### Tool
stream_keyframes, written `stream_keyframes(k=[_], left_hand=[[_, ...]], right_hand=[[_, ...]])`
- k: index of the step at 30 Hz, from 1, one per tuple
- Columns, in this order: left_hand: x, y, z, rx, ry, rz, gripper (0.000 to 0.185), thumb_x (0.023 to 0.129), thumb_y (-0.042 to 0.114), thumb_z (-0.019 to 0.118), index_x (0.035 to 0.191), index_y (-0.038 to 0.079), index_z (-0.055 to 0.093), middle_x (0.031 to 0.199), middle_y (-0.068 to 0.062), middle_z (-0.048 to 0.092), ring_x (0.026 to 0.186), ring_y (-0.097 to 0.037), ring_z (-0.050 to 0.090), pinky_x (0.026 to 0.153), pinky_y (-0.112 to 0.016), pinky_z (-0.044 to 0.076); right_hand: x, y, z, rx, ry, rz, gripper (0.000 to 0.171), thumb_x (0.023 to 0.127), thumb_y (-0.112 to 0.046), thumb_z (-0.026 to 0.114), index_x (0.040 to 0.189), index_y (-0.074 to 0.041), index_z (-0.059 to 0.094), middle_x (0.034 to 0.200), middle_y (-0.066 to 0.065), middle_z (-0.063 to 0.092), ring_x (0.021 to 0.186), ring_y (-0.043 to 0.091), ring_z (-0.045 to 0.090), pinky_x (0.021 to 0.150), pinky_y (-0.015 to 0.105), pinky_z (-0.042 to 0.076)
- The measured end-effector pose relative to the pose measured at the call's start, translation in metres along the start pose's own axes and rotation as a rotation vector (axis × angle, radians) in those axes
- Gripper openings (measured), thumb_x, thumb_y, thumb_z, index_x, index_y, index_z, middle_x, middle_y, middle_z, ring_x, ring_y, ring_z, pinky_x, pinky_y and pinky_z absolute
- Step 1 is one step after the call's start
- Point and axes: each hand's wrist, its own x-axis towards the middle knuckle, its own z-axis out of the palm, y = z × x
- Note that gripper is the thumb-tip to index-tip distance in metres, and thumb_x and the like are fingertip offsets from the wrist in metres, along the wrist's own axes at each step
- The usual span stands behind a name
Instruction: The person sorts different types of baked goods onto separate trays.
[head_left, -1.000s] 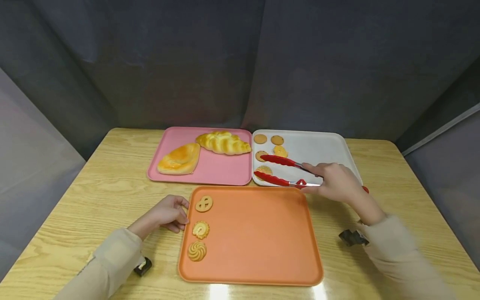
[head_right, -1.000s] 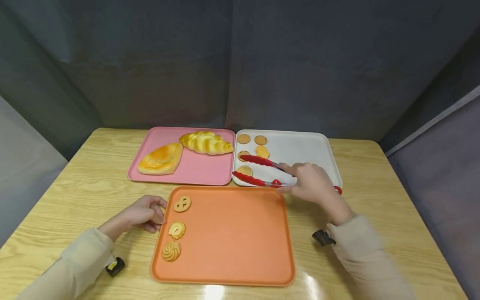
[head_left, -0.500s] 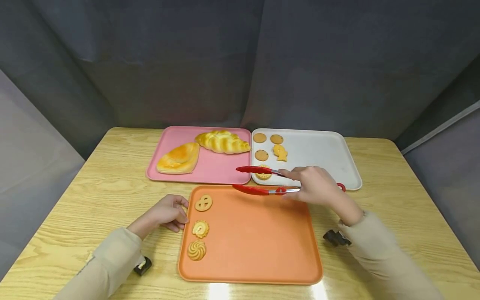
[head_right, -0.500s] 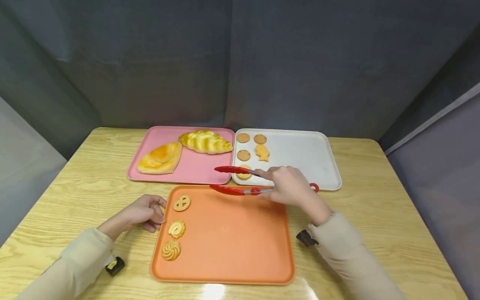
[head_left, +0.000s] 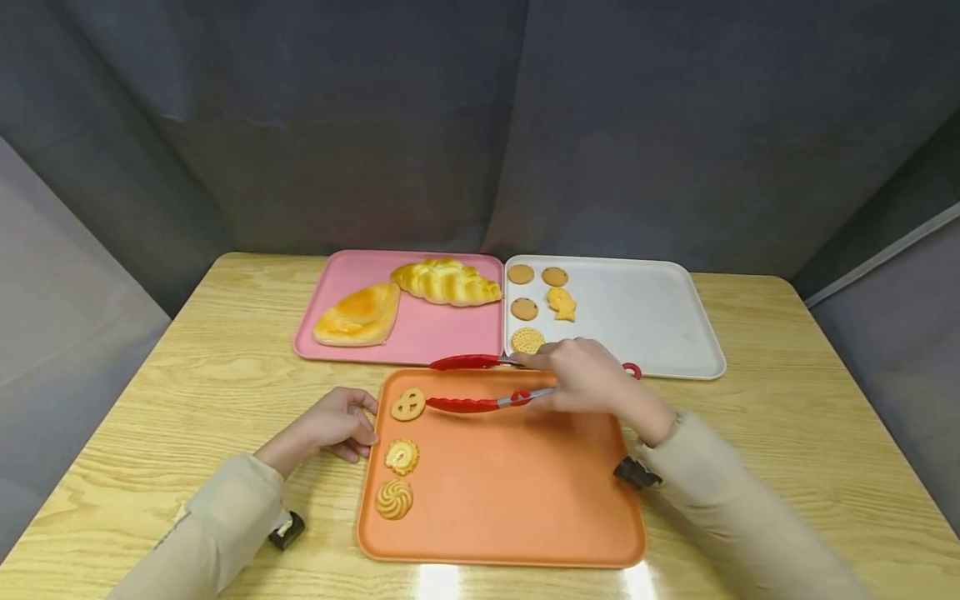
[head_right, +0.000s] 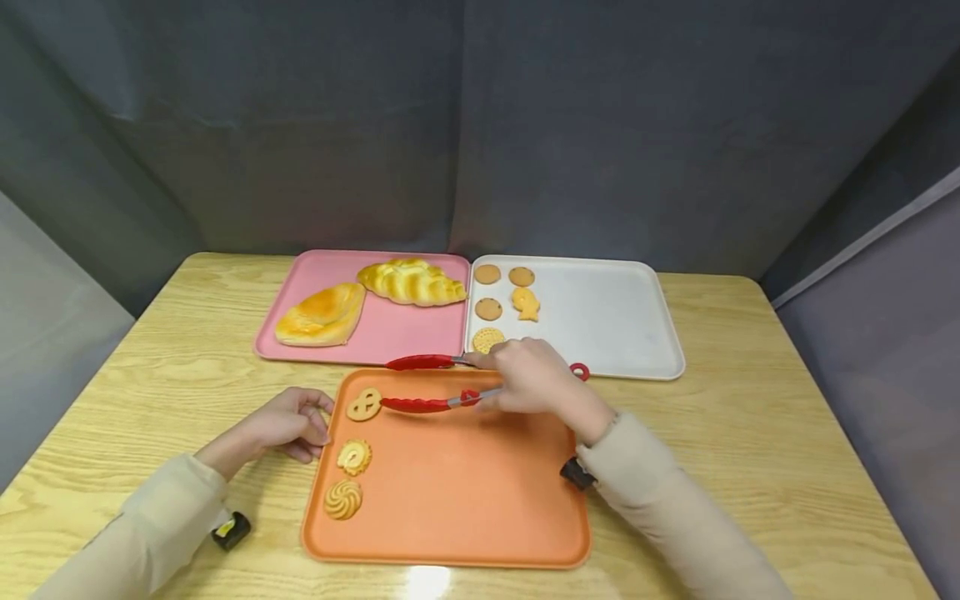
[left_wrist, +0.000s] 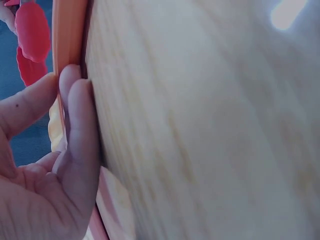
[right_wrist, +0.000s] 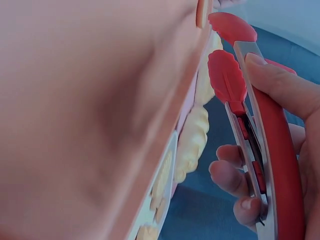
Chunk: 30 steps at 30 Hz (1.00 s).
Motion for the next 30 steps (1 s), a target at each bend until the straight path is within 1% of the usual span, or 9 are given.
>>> stream_keyframes(k=[7,10,13,17,19,22,24,26,30], left_hand=[[0.0,0.001,0.0,0.0,0.006,-0.009,0.033,0.077,-0.007,0.059,0.108,-0.006,0.048,0.071,-0.011,0.06,0.051,-0.015,0.058,0.045,-0.031,0.052],[0.0,0.001,0.001,-0.001,0.01,-0.015,0.033,0.077,-0.007,0.059,0.108,-0.006,0.048,0.071,-0.011,0.06,0.051,-0.015,0.058,0.045,-0.03,0.052],[0.001,0.001,0.001,-0.003,0.014,-0.019,0.033,0.077,-0.007,0.06,0.108,-0.006,0.048,0.071,-0.011,0.06,0.051,-0.015,0.058,0.045,-0.03,0.052],[0.001,0.002,0.001,-0.004,0.013,-0.017,0.033,0.077,-0.007,0.06,0.108,-0.006,0.048,0.071,-0.011,0.059,0.051,-0.015,0.058,0.045,-0.03,0.052],[0.0,0.002,0.001,-0.005,0.008,-0.012,0.034,0.077,-0.007,0.06,0.108,-0.006,0.047,0.071,-0.01,0.059,0.051,-0.015,0.058,0.045,-0.03,0.052],[-0.001,0.003,0.002,-0.004,0.0,-0.003,0.035,0.078,-0.006,0.06,0.11,-0.007,0.047,0.072,-0.01,0.059,0.051,-0.015,0.058,0.045,-0.03,0.052],[-0.002,0.004,0.002,-0.005,-0.006,0.003,0.035,0.078,-0.006,0.06,0.11,-0.007,0.046,0.072,-0.01,0.059,0.051,-0.015,0.058,0.045,-0.03,0.052],[-0.003,0.005,0.001,-0.005,-0.007,0.005,0.036,0.077,-0.006,0.061,0.11,-0.007,0.046,0.072,-0.01,0.059,0.051,-0.015,0.058,0.045,-0.03,0.052],[-0.003,0.006,0.001,-0.009,-0.005,0.002,0.035,0.077,-0.006,0.061,0.109,-0.007,0.047,0.071,-0.009,0.059,0.051,-0.015,0.058,0.045,-0.03,0.052]], right_hand=[[0.012,-0.007,0.008,-0.001,-0.044,-0.037,0.059,0.066,-0.046,0.077,0.116,-0.017,0.065,0.069,-0.004,0.06,0.054,0.008,0.045,0.043,0.024,0.035],[0.016,-0.01,0.011,0.004,-0.064,-0.041,0.058,0.067,-0.046,0.076,0.117,-0.018,0.064,0.071,-0.005,0.06,0.055,0.008,0.042,0.043,0.023,0.032],[0.02,-0.013,0.013,0.006,-0.075,-0.042,0.057,0.067,-0.045,0.076,0.117,-0.019,0.064,0.079,-0.005,0.064,0.06,0.009,0.047,0.045,0.023,0.034],[0.024,-0.016,0.016,0.017,-0.087,-0.038,0.057,0.068,-0.045,0.076,0.117,-0.019,0.064,0.095,-0.004,0.068,0.073,0.012,0.057,0.049,0.024,0.04],[0.024,-0.017,0.016,0.022,-0.095,-0.035,0.057,0.068,-0.045,0.075,0.117,-0.019,0.064,0.098,-0.003,0.068,0.076,0.013,0.059,0.05,0.025,0.042],[0.025,-0.016,0.018,0.032,-0.087,-0.058,0.056,0.068,-0.047,0.075,0.115,-0.019,0.065,0.083,-0.005,0.067,0.065,0.009,0.053,0.047,0.024,0.038],[0.025,-0.016,0.019,0.036,-0.08,-0.074,0.054,0.068,-0.047,0.075,0.113,-0.019,0.066,0.069,-0.007,0.06,0.057,0.007,0.044,0.045,0.023,0.033],[0.025,-0.016,0.02,0.038,-0.07,-0.091,0.053,0.068,-0.048,0.075,0.111,-0.019,0.067,0.059,-0.009,0.051,0.052,0.007,0.036,0.043,0.024,0.029],[0.022,-0.016,0.017,0.032,-0.05,-0.085,0.05,0.069,-0.045,0.075,0.111,-0.018,0.068,0.056,-0.012,0.045,0.051,0.006,0.034,0.042,0.023,0.028]])
